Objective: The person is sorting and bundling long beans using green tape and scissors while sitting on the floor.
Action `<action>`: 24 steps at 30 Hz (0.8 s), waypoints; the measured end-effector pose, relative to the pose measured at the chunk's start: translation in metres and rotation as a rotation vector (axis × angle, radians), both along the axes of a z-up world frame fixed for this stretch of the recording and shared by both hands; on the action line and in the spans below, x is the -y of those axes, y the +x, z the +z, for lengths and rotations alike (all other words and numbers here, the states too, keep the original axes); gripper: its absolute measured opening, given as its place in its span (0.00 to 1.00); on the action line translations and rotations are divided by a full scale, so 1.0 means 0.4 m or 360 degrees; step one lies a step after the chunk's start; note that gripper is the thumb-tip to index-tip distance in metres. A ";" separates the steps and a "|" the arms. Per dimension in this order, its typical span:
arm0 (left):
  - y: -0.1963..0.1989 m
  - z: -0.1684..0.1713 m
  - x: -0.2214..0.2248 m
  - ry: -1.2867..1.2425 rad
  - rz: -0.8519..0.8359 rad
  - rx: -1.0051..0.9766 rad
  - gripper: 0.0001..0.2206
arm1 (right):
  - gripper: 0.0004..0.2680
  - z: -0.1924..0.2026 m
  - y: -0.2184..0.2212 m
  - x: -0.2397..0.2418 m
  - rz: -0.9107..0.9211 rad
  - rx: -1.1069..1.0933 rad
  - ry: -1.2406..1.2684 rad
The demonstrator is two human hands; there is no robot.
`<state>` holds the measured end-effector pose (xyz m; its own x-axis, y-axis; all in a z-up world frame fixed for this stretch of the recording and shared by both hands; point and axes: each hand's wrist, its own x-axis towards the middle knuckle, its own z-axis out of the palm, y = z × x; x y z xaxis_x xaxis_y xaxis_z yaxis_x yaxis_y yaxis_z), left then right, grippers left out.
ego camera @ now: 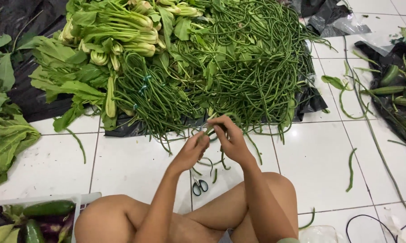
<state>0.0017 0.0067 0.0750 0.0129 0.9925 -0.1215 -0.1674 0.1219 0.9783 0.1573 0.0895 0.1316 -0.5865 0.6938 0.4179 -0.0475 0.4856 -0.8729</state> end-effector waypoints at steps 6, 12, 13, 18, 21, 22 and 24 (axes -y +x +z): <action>0.006 -0.035 -0.022 0.0142 0.0287 0.0038 0.22 | 0.07 0.012 0.008 -0.026 -0.0151 0.0142 0.0130; -0.026 -0.026 -0.036 0.0090 0.0504 0.0009 0.19 | 0.05 -0.222 0.033 -0.282 -0.0481 0.0274 -0.0223; -0.025 -0.029 -0.035 0.0089 0.0502 0.0010 0.19 | 0.05 -0.241 0.028 -0.310 -0.0483 0.0274 -0.0224; -0.033 -0.038 -0.042 -0.0025 0.0571 -0.0015 0.18 | 0.06 -0.325 -0.039 -0.452 -0.0379 0.0616 -0.0208; -0.036 -0.063 -0.049 -0.0122 0.0580 0.0036 0.17 | 0.09 -0.250 -0.102 -0.465 -0.0347 0.0892 -0.0146; -0.037 -0.050 -0.055 -0.0124 0.0585 0.0032 0.17 | 0.09 -0.231 -0.117 -0.477 -0.0342 0.0889 -0.0148; -0.040 -0.030 -0.057 -0.0094 0.0556 0.0064 0.16 | 0.15 -0.201 -0.151 -0.492 -0.0478 0.1466 0.0119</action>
<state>-0.0142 0.0296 0.0629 -0.3200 0.9291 -0.1853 -0.2470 0.1070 0.9631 0.0969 0.2864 0.0514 -0.5086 0.8584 -0.0669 0.7740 0.4218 -0.4723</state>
